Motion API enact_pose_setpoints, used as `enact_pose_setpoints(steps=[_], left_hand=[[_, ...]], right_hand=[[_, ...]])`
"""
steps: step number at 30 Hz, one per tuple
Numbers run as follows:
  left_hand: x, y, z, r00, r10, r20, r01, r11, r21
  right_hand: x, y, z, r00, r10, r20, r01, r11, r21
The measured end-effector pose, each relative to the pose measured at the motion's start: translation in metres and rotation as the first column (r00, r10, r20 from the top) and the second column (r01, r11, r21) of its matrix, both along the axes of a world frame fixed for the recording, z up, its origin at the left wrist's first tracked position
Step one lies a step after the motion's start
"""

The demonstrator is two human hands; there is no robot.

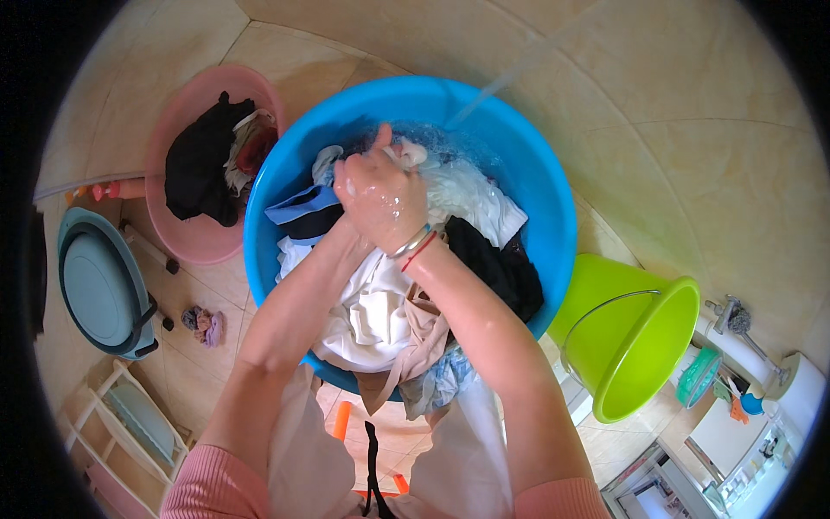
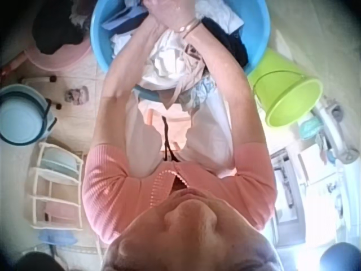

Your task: The person transfers various clothes from a green bucket into a blue basin. They then fill the basin with water from a tap and proceed to hand-wash the clothes by scrubbing and wringing them individually.

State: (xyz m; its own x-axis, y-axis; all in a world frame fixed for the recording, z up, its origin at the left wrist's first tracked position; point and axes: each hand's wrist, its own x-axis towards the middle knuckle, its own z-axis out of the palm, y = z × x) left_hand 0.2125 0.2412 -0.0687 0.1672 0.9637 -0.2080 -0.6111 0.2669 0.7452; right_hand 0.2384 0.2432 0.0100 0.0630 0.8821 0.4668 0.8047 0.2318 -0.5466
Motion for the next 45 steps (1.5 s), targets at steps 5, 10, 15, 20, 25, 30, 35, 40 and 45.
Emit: enact_pose_setpoints(steps=[5, 10, 15, 20, 25, 30, 35, 40, 45], left_hand=[[-0.007, 0.012, -0.005, 0.814, -0.019, 0.581, 0.322, 0.847, -0.423], [-0.011, 0.032, 0.015, 0.992, -0.126, -0.028, 0.1, 0.886, -0.452], [-0.018, 0.043, -0.02, 0.985, -0.17, -0.031, 0.133, 0.862, -0.49], [-0.015, 0.066, -0.099, 0.595, -0.324, -0.736, 0.219, 0.946, -0.24], [-0.009, 0.064, -0.053, 0.951, -0.31, -0.014, 0.242, 0.769, -0.592], [-0.022, 0.055, -0.013, 0.728, -0.281, 0.626, 0.59, 0.721, -0.362], [-0.022, 0.043, 0.017, 0.632, -0.238, 0.737, 0.57, 0.788, -0.234], [-0.012, 0.031, 0.03, 0.453, -0.217, 0.865, 0.535, 0.842, -0.069], [0.003, 0.01, 0.017, 0.982, -0.09, 0.169, 0.137, 0.947, -0.291]], right_hand=[[0.056, 0.028, -0.043, 0.912, 0.068, 0.405, 0.042, 0.966, -0.256], [0.126, 0.008, -0.095, 0.94, -0.339, 0.022, 0.307, 0.82, -0.483], [0.123, -0.023, -0.102, 0.947, -0.217, 0.236, 0.308, 0.821, -0.48], [0.131, 0.003, -0.13, 0.932, -0.022, 0.361, 0.281, 0.674, -0.684], [0.117, 0.003, -0.104, 0.962, -0.266, 0.061, 0.244, 0.742, -0.625], [0.044, -0.037, 0.003, 0.962, 0.121, -0.244, -0.188, 0.943, -0.274], [0.001, -0.043, 0.041, 0.969, 0.245, -0.019, -0.243, 0.942, -0.233], [-0.007, -0.011, 0.036, 0.986, 0.082, 0.148, -0.09, 0.995, 0.043], [0.03, 0.01, 0.002, 0.999, -0.03, 0.021, 0.031, 0.999, -0.027]])
